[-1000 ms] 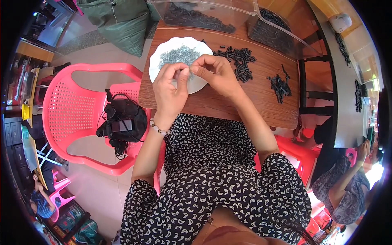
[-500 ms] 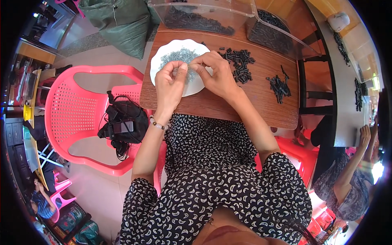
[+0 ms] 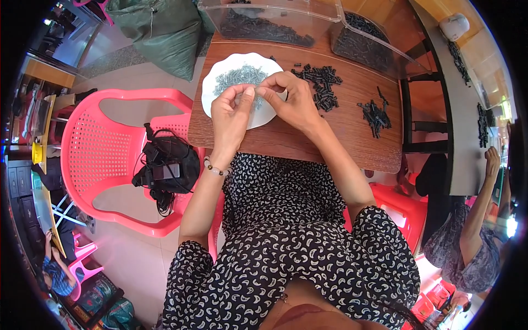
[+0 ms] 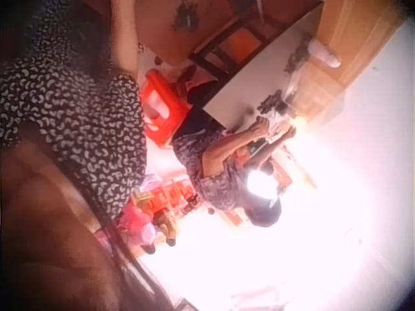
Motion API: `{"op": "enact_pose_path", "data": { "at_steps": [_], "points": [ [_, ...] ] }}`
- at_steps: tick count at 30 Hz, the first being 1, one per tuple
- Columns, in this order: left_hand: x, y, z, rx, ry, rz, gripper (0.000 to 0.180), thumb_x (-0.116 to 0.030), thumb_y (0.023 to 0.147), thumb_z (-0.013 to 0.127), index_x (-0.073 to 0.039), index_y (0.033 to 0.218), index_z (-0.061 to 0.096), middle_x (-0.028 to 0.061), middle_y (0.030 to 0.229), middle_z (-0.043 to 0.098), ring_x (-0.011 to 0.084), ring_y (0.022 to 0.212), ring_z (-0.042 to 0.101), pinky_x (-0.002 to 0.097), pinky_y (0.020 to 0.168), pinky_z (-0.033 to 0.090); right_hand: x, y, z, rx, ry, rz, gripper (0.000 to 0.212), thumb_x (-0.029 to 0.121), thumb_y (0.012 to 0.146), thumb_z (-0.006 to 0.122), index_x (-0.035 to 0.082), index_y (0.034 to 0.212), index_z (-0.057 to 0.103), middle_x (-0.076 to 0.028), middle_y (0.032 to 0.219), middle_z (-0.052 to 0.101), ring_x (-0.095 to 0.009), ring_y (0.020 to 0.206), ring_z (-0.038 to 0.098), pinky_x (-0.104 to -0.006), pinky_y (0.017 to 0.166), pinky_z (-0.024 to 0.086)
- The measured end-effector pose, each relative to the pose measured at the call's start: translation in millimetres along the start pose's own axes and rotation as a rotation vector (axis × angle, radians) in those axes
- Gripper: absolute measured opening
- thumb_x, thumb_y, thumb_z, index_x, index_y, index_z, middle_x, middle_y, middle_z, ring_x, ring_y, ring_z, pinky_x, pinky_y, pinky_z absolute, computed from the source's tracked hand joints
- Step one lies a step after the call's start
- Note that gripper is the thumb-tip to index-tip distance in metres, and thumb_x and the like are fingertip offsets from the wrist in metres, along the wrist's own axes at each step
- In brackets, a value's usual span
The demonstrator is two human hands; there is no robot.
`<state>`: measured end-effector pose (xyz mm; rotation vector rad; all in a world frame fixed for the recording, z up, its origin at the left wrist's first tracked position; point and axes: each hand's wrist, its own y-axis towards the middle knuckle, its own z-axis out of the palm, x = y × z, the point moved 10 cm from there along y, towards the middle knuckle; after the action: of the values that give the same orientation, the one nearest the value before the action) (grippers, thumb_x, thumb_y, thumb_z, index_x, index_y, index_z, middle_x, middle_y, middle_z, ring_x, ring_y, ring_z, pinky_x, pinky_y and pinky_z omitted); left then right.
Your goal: The person assembles small plastic components by hand, inserting tiny beads into them.
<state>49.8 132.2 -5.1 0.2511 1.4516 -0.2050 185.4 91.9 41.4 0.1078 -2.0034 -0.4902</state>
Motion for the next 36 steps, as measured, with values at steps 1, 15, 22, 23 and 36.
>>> {"op": "enact_pose_path", "data": {
  "at_steps": [1, 15, 22, 23, 36],
  "points": [
    [0, -3, 3, 0.015, -0.060, -0.018, 0.017, -0.015, 0.092, 0.062, 0.000, 0.100, 0.065, -0.0007, 0.081, 0.063, 0.0019, 0.068, 0.052, 0.0185, 0.060, 0.043, 6, -2, -5, -0.034, -0.020, -0.028, 0.015, 0.014, 0.081, 0.072, 0.000, 0.085, 0.067, -0.006, 0.078, 0.065, -0.015, 0.074, 0.056, -0.0285, 0.068, 0.045],
    [50, -85, 71, 0.180, -0.816, -0.592, 0.026, -0.017, 0.092, 0.063, -0.005, 0.114, 0.060, 0.0043, 0.104, 0.065, 0.0088, 0.085, 0.061, 0.0269, 0.085, 0.052, 52, -81, -54, -0.125, -0.291, -0.259, 0.016, 0.006, 0.068, 0.076, 0.007, 0.082, 0.067, -0.003, 0.080, 0.064, -0.023, 0.075, 0.056, -0.0333, 0.067, 0.044],
    [62, -100, 84, 0.181, -0.750, -0.586, 0.025, -0.016, 0.092, 0.062, -0.004, 0.114, 0.061, 0.0054, 0.105, 0.066, 0.0103, 0.088, 0.062, 0.0272, 0.085, 0.052, 41, -106, -63, -0.165, -0.415, -0.230, 0.020, 0.007, 0.067, 0.076, 0.010, 0.085, 0.066, -0.002, 0.080, 0.062, -0.022, 0.075, 0.055, -0.0342, 0.065, 0.041],
    [62, -102, 86, 0.197, -0.759, -0.583, 0.025, -0.015, 0.092, 0.062, -0.004, 0.115, 0.061, 0.0052, 0.105, 0.066, 0.0105, 0.089, 0.062, 0.0274, 0.085, 0.052, 40, -108, -64, -0.167, -0.415, -0.225, 0.020, 0.007, 0.067, 0.076, 0.010, 0.085, 0.066, -0.002, 0.080, 0.062, -0.022, 0.075, 0.055, -0.0342, 0.065, 0.041],
    [77, -131, 107, 0.269, -0.892, -0.749, 0.030, -0.022, 0.091, 0.064, -0.006, 0.116, 0.060, 0.0015, 0.101, 0.064, 0.0108, 0.093, 0.060, 0.0284, 0.089, 0.051, 35, -123, -75, -0.157, -0.254, -0.122, 0.027, 0.004, 0.064, 0.078, 0.008, 0.089, 0.068, -0.003, 0.085, 0.062, -0.023, 0.080, 0.054, -0.0333, 0.069, 0.045]
  ]
}}
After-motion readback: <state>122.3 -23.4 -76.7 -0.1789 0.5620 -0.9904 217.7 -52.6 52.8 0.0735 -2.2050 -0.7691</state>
